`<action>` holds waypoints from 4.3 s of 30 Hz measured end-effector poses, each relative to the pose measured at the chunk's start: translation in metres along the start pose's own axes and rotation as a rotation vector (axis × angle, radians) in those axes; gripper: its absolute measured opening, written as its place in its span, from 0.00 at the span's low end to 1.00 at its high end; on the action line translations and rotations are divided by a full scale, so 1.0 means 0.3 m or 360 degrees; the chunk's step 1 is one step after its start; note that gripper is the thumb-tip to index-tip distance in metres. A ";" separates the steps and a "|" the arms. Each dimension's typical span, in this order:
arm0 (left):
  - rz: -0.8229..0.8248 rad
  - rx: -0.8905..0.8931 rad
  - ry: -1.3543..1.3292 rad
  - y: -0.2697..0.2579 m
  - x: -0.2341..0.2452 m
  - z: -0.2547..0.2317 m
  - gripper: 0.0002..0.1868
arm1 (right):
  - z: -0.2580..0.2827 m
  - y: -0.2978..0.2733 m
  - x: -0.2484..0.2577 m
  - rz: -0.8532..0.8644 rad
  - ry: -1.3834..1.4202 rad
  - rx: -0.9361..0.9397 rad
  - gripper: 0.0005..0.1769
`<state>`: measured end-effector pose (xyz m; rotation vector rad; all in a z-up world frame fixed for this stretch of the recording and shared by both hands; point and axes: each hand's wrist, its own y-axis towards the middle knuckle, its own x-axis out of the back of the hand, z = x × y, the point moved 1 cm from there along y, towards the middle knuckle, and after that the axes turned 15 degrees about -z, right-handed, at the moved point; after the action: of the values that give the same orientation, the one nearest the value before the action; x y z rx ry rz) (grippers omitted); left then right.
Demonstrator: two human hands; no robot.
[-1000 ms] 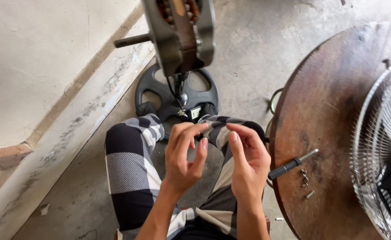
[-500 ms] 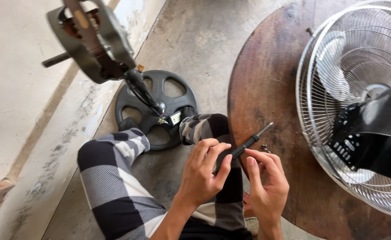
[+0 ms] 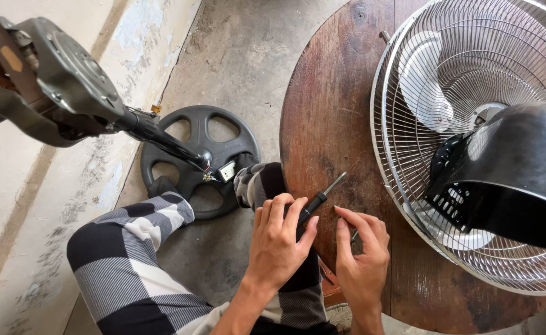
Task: The person uses a screwdriver to tighten screws on the housing of a disassembled electric fan motor. They repeatedly insert and tighten screws into the motor casing while seated on the floor.
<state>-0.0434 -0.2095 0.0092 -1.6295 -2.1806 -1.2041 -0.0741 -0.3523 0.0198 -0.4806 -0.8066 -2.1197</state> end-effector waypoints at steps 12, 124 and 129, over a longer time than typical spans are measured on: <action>-0.0109 -0.0047 -0.0043 -0.011 -0.021 0.007 0.15 | -0.016 0.010 -0.012 -0.0016 0.0047 -0.0013 0.08; -0.0135 0.0383 -0.0122 0.279 0.813 0.699 0.19 | 0.521 0.096 -0.792 0.1062 0.1762 -0.0575 0.04; -0.0017 0.0652 -0.0130 0.307 0.815 0.694 0.23 | 0.522 0.098 -0.790 0.1067 0.1762 -0.0577 0.04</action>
<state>0.0069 0.1176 0.0545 -1.5129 -2.2929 -0.6405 0.1030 -0.1286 0.0085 0.2555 0.3455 -1.5171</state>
